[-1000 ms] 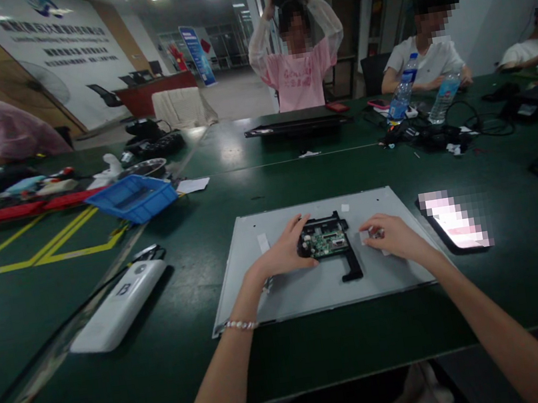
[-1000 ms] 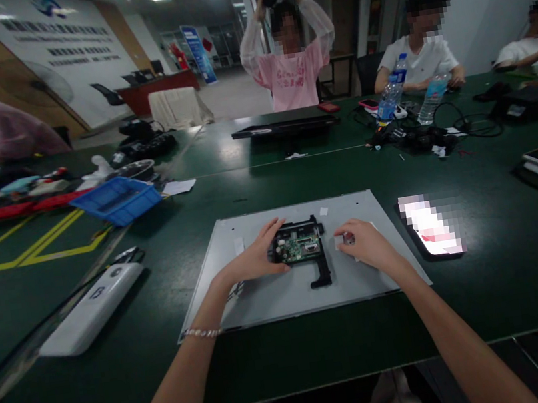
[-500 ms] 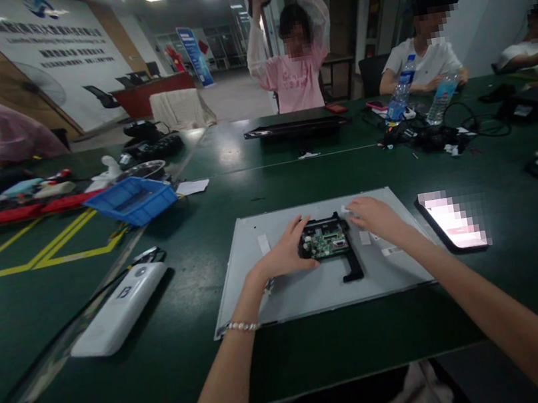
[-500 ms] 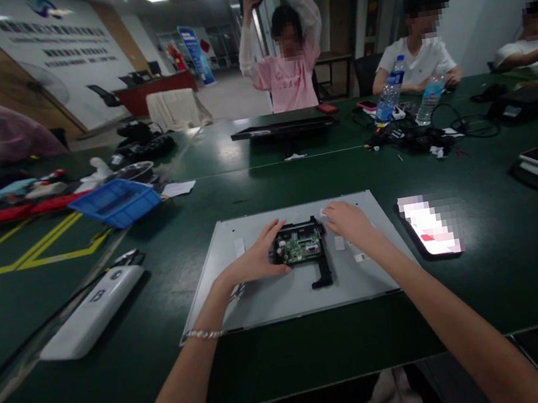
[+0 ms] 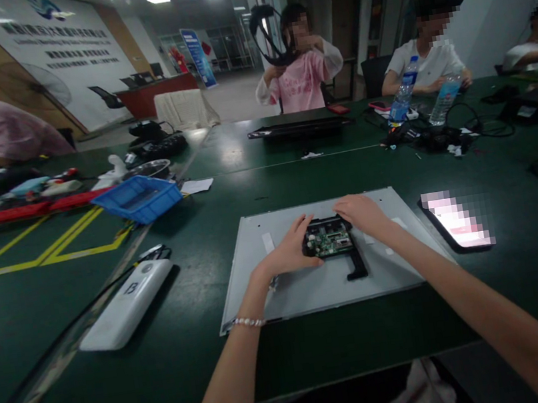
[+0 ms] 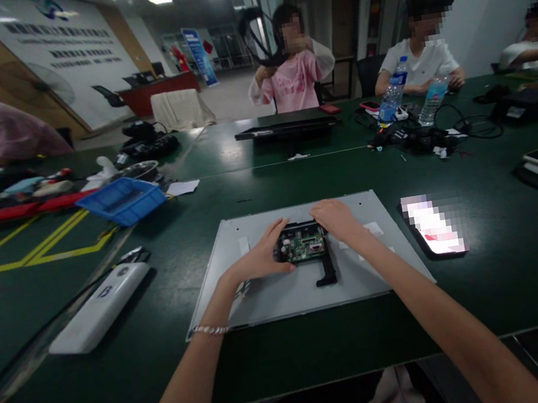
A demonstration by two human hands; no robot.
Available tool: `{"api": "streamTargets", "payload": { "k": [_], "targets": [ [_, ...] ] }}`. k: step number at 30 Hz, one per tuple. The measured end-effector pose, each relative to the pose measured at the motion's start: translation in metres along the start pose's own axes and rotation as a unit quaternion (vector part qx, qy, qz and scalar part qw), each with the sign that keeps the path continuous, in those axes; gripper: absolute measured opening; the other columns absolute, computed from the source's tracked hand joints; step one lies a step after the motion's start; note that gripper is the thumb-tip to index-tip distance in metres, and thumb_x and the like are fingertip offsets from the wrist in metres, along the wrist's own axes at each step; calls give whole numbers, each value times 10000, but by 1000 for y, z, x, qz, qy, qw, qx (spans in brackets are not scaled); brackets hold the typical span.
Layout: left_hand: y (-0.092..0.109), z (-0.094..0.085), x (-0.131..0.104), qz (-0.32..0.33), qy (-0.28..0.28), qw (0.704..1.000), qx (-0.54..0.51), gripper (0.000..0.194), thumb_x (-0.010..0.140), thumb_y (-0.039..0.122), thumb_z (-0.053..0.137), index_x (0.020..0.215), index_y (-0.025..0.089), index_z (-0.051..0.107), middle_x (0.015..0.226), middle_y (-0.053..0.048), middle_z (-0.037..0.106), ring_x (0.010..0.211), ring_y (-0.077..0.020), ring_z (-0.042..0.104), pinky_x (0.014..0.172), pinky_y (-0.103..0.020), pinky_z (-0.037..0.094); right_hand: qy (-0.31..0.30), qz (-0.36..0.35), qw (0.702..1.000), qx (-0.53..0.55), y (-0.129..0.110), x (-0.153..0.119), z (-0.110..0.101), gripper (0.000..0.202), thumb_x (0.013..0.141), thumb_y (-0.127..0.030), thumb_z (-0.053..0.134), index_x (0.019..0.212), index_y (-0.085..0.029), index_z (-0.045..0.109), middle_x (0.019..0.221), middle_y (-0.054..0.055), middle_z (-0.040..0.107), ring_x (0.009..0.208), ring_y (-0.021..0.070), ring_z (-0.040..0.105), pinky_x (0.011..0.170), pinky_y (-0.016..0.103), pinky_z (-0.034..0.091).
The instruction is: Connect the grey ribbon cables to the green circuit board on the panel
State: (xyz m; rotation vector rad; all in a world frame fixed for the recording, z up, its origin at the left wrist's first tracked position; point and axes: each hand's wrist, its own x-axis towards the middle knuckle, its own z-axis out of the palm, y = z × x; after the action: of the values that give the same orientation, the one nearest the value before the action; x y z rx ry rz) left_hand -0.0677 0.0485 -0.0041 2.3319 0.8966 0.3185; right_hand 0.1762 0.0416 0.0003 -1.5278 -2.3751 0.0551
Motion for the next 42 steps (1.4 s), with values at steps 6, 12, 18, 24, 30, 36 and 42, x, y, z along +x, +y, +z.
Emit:
{"api": "streamTargets", "payload": {
  "k": [6, 12, 18, 24, 30, 36, 42],
  "targets": [
    [0, 0, -1, -4, -3, 1000, -6, 1067, 623, 394, 698, 1461, 204, 66, 1526, -106, 59, 1396, -318, 89, 1142, -452, 155, -16, -25, 1000, -3, -7, 8, 9, 198, 858, -146, 508, 896, -174, 700, 936, 109, 694, 941, 225, 612, 857, 299, 410],
    [1, 0, -1, -11, -5, 1000, -3, 1061, 628, 397, 700, 1459, 181, 78, 1527, -117, 42, 1397, -306, 88, 1144, -427, 152, -26, 7, 998, 49, 1, 6, 12, 257, 898, -206, 444, 961, -198, 693, 981, 78, 695, 962, 201, 609, 862, 291, 428],
    [3, -1, -2, -16, -8, 1000, -2, 1056, 635, 405, 696, 1460, 201, 68, 1529, -104, 39, 1395, -311, 100, 1141, -433, 161, -20, 9, 997, 70, 3, 8, 15, 255, 899, -206, 441, 949, -183, 690, 1008, 76, 692, 972, 192, 609, 869, 288, 430],
    [1, -1, -2, -13, -9, 1000, -1, 1071, 633, 405, 699, 1461, 178, 58, 1528, -117, 31, 1397, -315, 79, 1144, -436, 151, 24, 50, 995, 81, 14, -6, 2, 257, 873, -196, 459, 1006, -177, 678, 1080, 77, 674, 1029, 208, 594, 928, 327, 413],
    [-1, 0, -2, -8, -9, 1000, -5, 1068, 643, 422, 705, 1463, 190, 62, 1532, -101, 25, 1395, -325, 73, 1144, -444, 162, -40, 101, 984, 145, 38, -48, -3, 297, 779, -263, 573, 1046, -172, 666, 1049, 103, 663, 929, 227, 620, 838, 336, 464],
    [-1, -1, -3, -11, -6, 1000, -3, 1065, 650, 424, 706, 1463, 207, 54, 1533, -93, 20, 1391, -325, 106, 1141, -452, 173, -38, 134, 969, 203, 40, -68, 7, 216, 723, -307, 598, 856, -167, 695, 961, 104, 642, 828, 213, 615, 746, 320, 483],
    [4, -3, -3, -17, -7, 1000, -9, 1051, 653, 394, 699, 1463, 201, 59, 1533, -97, 29, 1390, -335, 103, 1139, -464, 170, -6, 147, 946, 288, 34, -69, 12, 144, 748, -252, 564, 820, -188, 671, 860, 57, 671, 793, 181, 624, 741, 304, 480]
  ]
}}
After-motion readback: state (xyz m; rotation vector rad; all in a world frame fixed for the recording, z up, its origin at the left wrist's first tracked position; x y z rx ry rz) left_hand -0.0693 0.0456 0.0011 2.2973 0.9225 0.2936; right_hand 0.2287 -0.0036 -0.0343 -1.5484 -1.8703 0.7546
